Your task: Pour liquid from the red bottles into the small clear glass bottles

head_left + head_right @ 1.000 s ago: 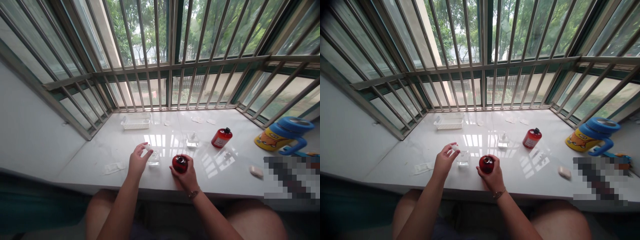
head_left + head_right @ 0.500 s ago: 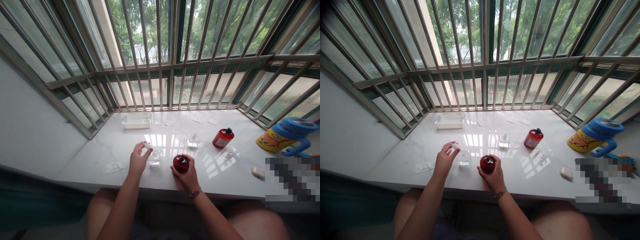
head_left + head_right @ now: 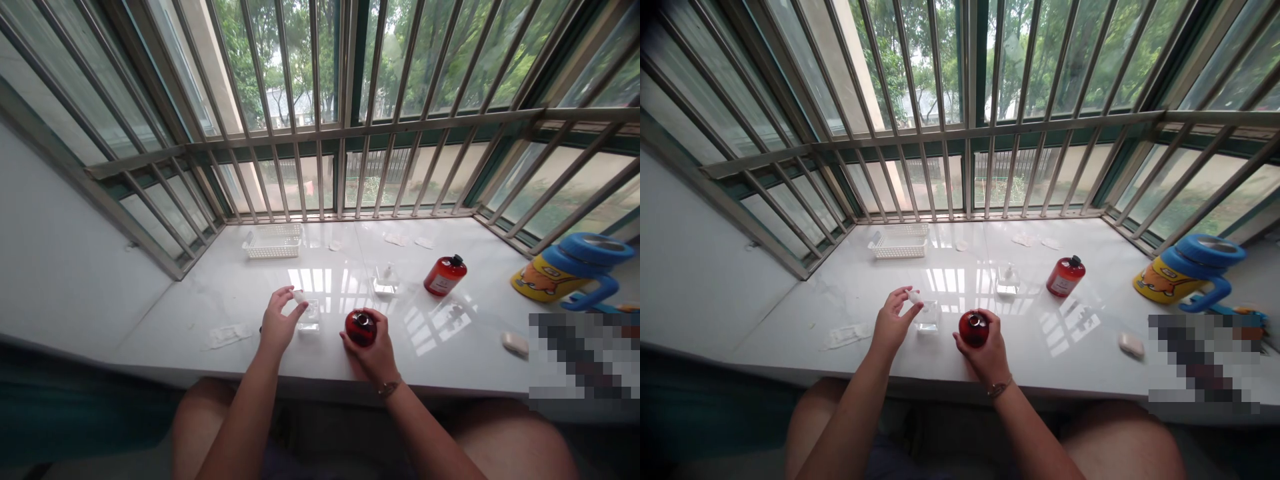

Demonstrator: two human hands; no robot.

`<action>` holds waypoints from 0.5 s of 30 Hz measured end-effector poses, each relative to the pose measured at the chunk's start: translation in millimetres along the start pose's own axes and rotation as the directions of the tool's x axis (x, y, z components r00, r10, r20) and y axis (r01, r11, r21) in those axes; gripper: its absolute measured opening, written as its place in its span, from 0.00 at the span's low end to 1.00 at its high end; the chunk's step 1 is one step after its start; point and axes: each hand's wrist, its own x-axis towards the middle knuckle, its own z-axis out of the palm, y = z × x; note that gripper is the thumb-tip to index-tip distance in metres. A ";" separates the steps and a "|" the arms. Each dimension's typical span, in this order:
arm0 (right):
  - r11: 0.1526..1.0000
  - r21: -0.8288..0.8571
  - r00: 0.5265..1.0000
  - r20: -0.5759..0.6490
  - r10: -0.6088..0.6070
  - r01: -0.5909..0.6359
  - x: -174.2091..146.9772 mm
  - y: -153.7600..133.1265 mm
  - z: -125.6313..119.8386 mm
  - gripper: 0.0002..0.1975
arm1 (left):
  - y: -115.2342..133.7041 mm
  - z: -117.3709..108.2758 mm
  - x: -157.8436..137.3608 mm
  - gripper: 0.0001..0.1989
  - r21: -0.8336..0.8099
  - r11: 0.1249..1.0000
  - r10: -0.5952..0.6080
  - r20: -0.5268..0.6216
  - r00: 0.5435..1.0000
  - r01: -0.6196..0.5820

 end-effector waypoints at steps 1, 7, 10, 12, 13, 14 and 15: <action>1.000 -0.001 1.000 -0.001 -0.001 0.001 0.0 -0.1 0.0 0.37 | 0.0 0.1 -0.9 0.14 0.006 1.000 -0.006 0.008 1.000 0.006; 1.000 -0.002 1.000 -0.001 -0.005 0.005 0.1 -0.5 -0.2 0.37 | 2.0 -3.6 -6.9 0.14 -0.006 1.000 0.026 0.036 0.999 -0.026; 1.000 -0.004 1.000 0.000 -0.007 0.007 0.0 0.2 -0.3 0.37 | 0.6 -5.6 -7.7 0.16 -0.019 0.998 0.061 0.005 0.998 -0.061; 1.000 -0.008 1.000 -0.005 -0.010 0.010 0.1 0.4 -0.3 0.38 | -0.3 -6.3 -7.6 0.16 -0.029 0.997 0.071 -0.004 0.997 -0.071; 1.000 -0.009 1.000 -0.007 -0.013 0.013 0.2 0.3 -0.2 0.38 | -0.5 -6.4 -7.6 0.16 -0.036 0.997 0.070 -0.003 0.998 -0.070; 1.000 -0.010 1.000 -0.008 -0.015 0.015 0.3 0.1 -0.2 0.38 | -0.4 -6.5 -7.8 0.16 -0.043 0.997 0.066 -0.001 0.998 -0.065; 1.000 -0.009 1.000 -0.008 -0.016 0.016 0.4 -0.3 -0.2 0.38 | -0.1 -6.5 -8.1 0.15 -0.054 0.997 0.059 0.003 0.998 -0.059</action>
